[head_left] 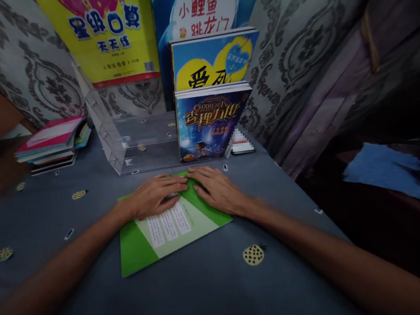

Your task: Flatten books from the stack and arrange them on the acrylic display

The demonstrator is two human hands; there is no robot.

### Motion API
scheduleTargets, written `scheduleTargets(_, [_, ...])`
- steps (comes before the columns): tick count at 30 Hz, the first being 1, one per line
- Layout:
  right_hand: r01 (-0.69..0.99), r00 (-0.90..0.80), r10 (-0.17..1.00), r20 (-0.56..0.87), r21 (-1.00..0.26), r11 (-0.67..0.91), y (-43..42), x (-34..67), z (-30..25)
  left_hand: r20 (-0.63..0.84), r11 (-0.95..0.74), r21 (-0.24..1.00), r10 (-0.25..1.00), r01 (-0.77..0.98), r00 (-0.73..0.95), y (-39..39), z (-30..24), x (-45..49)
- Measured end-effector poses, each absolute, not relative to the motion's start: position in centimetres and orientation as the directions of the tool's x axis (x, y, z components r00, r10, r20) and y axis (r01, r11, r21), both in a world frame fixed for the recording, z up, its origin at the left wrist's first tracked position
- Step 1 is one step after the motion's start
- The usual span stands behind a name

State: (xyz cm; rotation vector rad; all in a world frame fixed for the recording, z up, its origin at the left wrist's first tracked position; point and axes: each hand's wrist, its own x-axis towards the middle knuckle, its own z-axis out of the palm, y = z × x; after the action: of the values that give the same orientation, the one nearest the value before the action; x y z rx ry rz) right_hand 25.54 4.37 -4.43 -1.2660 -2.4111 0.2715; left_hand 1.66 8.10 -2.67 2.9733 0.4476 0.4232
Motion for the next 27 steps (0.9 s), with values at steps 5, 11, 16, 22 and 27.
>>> scheduleTargets(5, [0.75,-0.49,0.832,0.262,-0.361,0.555,4.2,25.6,-4.6,0.208,-0.936,-0.005,0.344,0.353,0.916,7.2,-2.3,1.8])
scheduleTargets(11, [0.738,-0.483,0.825,0.293,-0.372,0.564,4.1,25.7,-5.2,0.153,-0.849,-0.129,0.494,0.513,0.856,6.0,-1.8,2.0])
scheduleTargets(16, [0.738,-0.483,0.825,0.293,-0.37,0.564,4.1,25.7,-5.2,0.032,-0.75,-0.255,0.624,0.61,0.781,4.1,-1.3,3.1])
scheduleTargets(22, [0.74,-0.484,0.822,0.3,-0.362,0.567,4.0,25.6,-5.3,-0.069,-0.673,-0.325,0.717,0.664,0.694,2.4,-1.2,3.9])
scheduleTargets(27, [0.747,-0.483,0.819,0.311,-0.341,0.57,4.0,25.7,-5.5,-0.05,-0.626,-0.32,0.76,0.711,0.648,1.7,-1.5,3.0])
